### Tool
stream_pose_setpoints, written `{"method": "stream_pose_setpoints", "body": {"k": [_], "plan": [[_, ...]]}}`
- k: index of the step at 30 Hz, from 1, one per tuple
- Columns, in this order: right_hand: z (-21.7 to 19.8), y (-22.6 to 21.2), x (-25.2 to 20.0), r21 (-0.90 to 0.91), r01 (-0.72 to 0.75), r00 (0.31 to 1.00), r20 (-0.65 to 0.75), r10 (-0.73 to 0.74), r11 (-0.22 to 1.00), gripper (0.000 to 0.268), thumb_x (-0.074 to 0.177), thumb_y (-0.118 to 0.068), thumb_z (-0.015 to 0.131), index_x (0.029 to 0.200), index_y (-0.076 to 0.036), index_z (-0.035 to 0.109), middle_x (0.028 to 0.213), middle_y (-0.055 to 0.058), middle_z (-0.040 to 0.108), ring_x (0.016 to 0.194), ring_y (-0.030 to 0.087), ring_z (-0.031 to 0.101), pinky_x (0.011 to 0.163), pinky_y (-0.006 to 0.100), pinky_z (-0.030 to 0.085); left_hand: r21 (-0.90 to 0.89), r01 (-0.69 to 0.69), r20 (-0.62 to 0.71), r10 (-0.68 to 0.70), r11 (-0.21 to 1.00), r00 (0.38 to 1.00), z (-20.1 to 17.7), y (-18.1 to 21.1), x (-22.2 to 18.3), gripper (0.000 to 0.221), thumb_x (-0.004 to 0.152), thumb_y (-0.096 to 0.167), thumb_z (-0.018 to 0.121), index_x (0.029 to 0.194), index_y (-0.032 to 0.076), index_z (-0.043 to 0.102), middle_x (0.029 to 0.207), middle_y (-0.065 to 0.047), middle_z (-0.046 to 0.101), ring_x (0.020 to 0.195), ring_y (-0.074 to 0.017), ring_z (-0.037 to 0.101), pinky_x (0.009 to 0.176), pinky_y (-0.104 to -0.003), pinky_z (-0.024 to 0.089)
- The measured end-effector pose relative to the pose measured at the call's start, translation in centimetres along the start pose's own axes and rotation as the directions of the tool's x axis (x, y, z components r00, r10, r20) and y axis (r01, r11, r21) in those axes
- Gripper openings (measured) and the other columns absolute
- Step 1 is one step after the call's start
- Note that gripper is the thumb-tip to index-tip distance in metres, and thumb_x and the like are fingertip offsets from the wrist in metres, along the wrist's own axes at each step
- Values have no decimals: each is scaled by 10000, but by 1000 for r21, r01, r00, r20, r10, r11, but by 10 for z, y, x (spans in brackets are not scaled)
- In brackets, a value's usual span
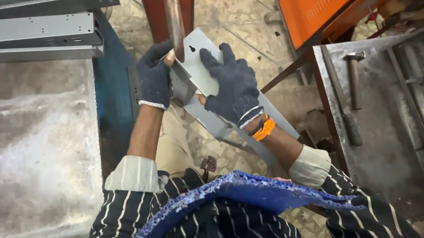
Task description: The recorder is assembling metal components for an enclosure, using a spot welder to join brackets and a file to smooth the parts.
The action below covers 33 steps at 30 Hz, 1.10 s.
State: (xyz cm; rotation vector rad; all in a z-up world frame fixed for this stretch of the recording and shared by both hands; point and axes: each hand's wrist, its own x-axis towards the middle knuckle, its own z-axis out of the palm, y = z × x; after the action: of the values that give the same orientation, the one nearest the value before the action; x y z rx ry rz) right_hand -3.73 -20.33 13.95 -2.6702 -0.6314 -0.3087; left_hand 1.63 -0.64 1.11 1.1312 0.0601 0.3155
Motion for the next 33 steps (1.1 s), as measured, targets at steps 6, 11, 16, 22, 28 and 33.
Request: {"method": "stream_pose_setpoints", "body": {"k": [6,11,16,22,28,33], "plan": [[9,0,-2,-27,-19,1000,19,20,999,961,582,-392,908,1462,-223,562,1455,295,482,976,434,630,844,519,511,-6,-33,7,33,999,999,-11,-18,4,284,899,83,785,1164,-11,751,1092,-80,759,978,-160,692,923,-312,550],[6,0,4,-43,-19,999,37,20,999,979,570,-407,906,1464,-214,557,1437,312,474,966,444,631,833,529,514,-21,-31,103,33,999,994,-20,-31,9,354,938,169,778,1247,9,711,1192,-68,729,1085,-150,667,995,-311,525],[9,-1,1,-38,-10,999,46,12,999,956,596,-417,890,1470,-218,554,1455,304,482,965,449,638,832,527,517,3,-49,115,48,999,992,-18,-48,4,418,976,266,751,1319,38,680,1219,-38,696,1105,-128,623,982,-290,492],[12,1,2,-34,13,1000,23,-12,999,936,636,-449,883,1480,-210,557,1458,319,471,974,451,640,866,521,522,121,-123,-63,131,985,989,-2,-44,-5,368,1002,305,712,1267,50,716,1104,-7,707,980,-113,608,878,-272,499],[10,-5,3,-58,-19,998,66,23,998,938,613,-443,875,1463,-200,561,1471,317,469,985,465,629,861,525,515,167,-110,-13,114,980,993,-1,-9,-12,336,1011,289,691,1246,50,709,1093,-14,711,981,-109,625,859,-275,505],[5,-5,7,-48,-36,995,87,40,998,943,616,-447,873,1470,-202,557,1465,324,452,1007,467,629,878,525,514,302,-299,302,206,905,931,-11,21,-14,574,869,57,634,1439,49,562,1391,-92,624,1321,-211,586,1150,-352,457]]}}
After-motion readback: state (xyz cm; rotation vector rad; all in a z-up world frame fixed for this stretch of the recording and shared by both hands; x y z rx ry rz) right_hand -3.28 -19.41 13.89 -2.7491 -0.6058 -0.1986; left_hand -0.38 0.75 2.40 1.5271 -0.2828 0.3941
